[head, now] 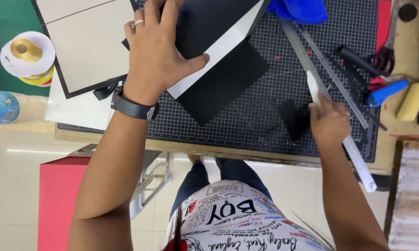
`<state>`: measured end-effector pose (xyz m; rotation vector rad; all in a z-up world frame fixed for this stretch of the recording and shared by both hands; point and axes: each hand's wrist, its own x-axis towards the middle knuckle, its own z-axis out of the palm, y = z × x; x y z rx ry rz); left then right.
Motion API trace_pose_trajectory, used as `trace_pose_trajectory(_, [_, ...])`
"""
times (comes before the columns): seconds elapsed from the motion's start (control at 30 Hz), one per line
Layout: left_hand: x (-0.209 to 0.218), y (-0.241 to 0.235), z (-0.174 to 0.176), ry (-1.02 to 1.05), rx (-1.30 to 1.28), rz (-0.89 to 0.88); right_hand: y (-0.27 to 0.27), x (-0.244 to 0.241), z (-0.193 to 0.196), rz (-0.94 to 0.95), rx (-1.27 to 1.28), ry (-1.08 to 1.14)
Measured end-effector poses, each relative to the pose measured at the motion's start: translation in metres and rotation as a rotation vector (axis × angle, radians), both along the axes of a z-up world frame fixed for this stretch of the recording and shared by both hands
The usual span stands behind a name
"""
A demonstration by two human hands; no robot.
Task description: Assembling a handmade box using cardstock, glue, and various crafting tools.
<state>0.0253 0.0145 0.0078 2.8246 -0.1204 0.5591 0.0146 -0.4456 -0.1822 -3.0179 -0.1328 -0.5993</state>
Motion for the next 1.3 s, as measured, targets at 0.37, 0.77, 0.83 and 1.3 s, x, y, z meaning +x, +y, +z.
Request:
trace_pose_trajectory(0.37, [0.007,-0.009,-0.002,-0.024,0.080,0.026,0.126,0.202,0.038,0.858,-0.011,-0.314])
trace_pose_trajectory(0.77, [0.011,-0.014,-0.005,-0.023,0.094,0.035,0.101,0.317,0.012,0.714,0.621,-0.331])
trace_pose_trajectory(0.83, [0.012,-0.014,-0.002,-0.026,0.088,0.039,0.097,0.259,0.053,0.610,0.795,-0.354])
trace_pose_trajectory(1.3, [0.018,-0.019,-0.017,0.002,0.105,0.040,0.236,0.034,0.059,1.017,0.951,0.139])
